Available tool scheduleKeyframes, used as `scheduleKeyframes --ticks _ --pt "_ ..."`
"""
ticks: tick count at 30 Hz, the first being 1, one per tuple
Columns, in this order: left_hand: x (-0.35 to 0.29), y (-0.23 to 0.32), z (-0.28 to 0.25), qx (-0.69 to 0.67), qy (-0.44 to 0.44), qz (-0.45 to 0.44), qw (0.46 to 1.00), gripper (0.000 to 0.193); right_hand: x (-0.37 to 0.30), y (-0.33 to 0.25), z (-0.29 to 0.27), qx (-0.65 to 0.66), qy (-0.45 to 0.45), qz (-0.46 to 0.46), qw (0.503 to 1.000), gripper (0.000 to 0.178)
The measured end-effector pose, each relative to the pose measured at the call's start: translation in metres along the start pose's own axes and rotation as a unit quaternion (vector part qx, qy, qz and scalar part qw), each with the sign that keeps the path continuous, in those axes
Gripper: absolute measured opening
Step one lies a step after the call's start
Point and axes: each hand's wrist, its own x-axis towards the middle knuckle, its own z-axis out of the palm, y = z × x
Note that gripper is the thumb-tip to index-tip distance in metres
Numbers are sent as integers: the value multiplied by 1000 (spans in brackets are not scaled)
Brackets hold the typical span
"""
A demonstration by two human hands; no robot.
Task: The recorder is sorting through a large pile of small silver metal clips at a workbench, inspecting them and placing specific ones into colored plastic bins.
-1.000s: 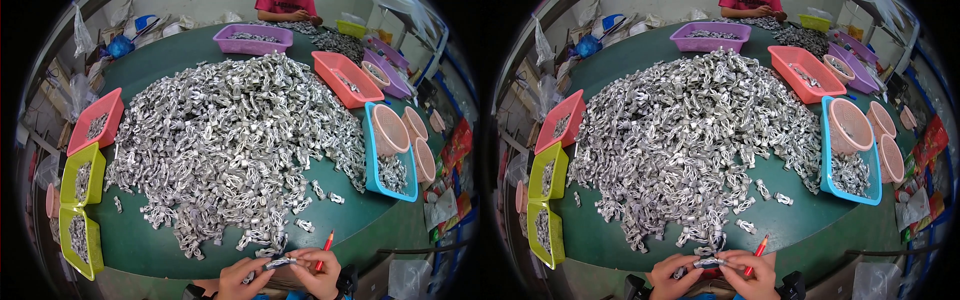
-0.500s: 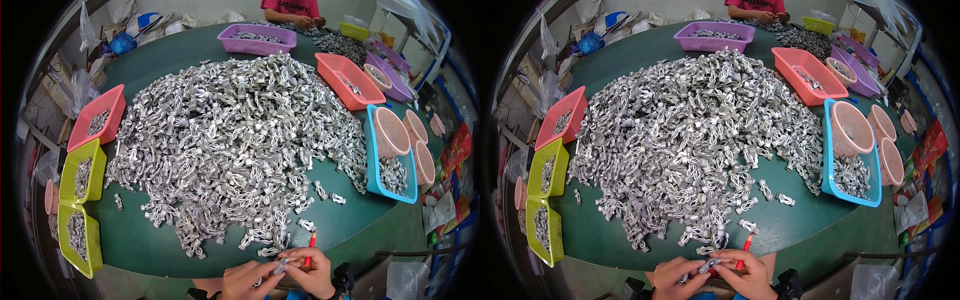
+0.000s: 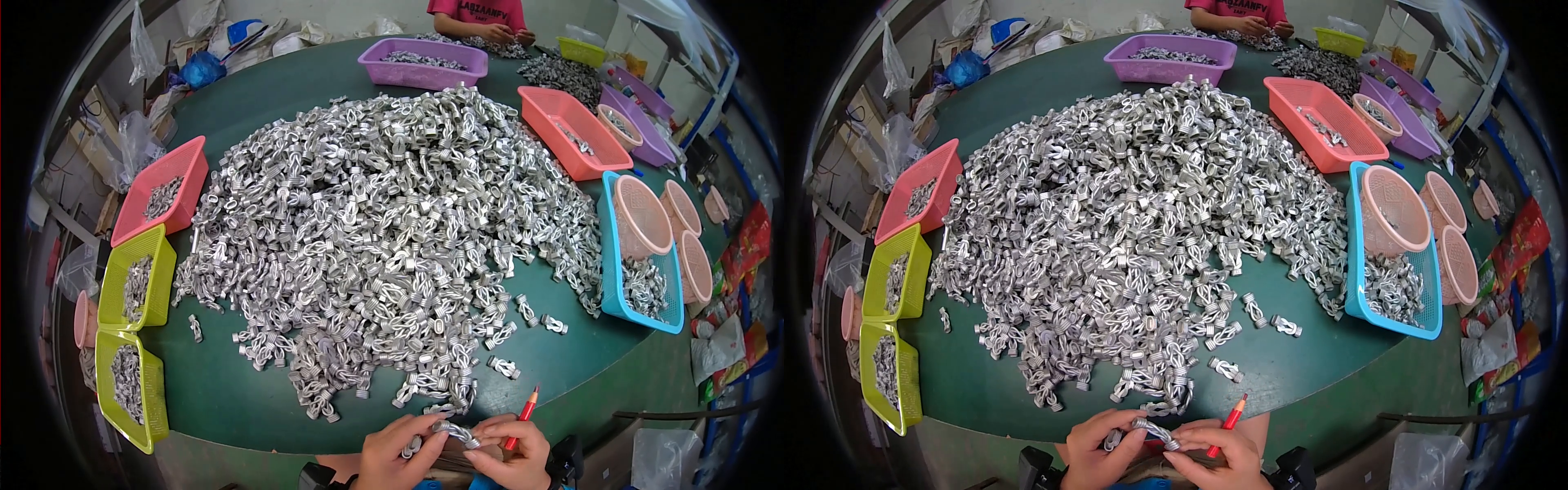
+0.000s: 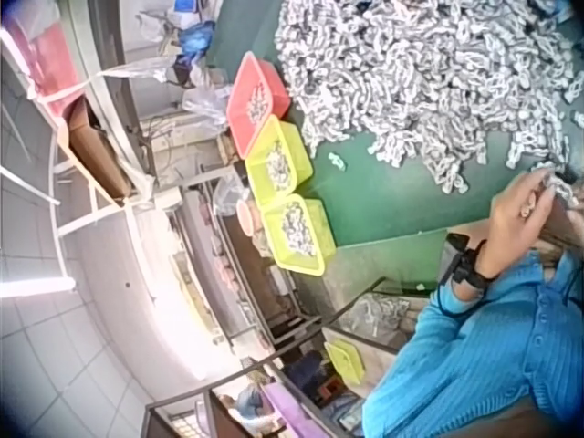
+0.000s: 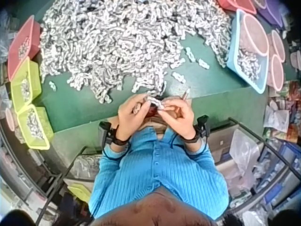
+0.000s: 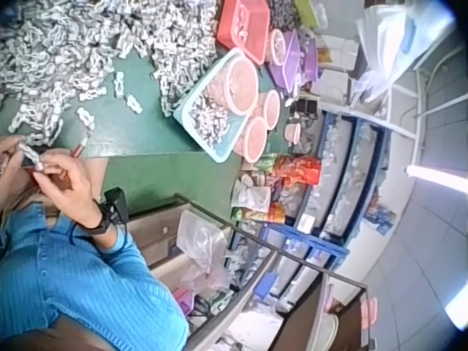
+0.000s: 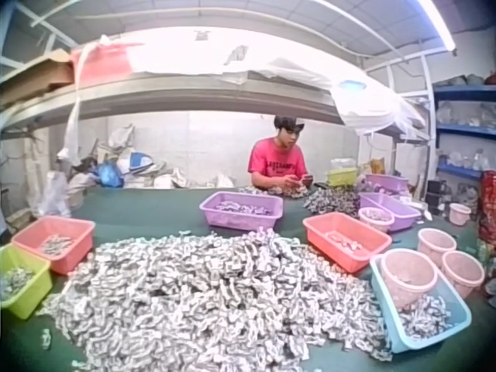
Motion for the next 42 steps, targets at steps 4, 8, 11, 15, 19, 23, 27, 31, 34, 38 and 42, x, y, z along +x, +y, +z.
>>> scheduleKeyframes --ticks 4,8,11,15,19,23,27,31,34,38,42 --pt "0 0 -1 -18 -32 -65 997 18 2 -3 -1 -1 -1 0 1000 35" --pt "0 -2 0 -23 -37 -63 997 18 4 -3 -1 53 2 12 999 33" --pt "-1 -2 1 -32 -37 -78 996 19 4 -5 -1 60 14 19 998 32" --pt "0 0 2 -44 -40 -98 993 18 7 -11 -1 -27 22 -39 999 30" --pt "1 3 2 -62 -56 -111 990 18 13 -14 -1 -76 24 -103 991 28" --pt "-2 -7 3 -196 -72 -175 962 16 11 -12 1 -56 19 -103 993 29" --pt "-4 -13 -1 -389 -67 -263 881 13 18 -20 0 6 -82 -153 985 26" --pt "9 -6 -19 -591 -17 -294 751 23 15 -12 -1 4 14 -73 997 19" --pt "3 0 -33 -547 8 -300 781 17 15 -10 -2 -11 43 -29 999 16" --pt "-5 -12 -42 -585 -4 -229 778 12 12 -12 -3 -1 77 42 996 14" --pt "-3 -19 -77 -691 -37 -227 685 22 7 -7 -8 -62 84 1 995 12"
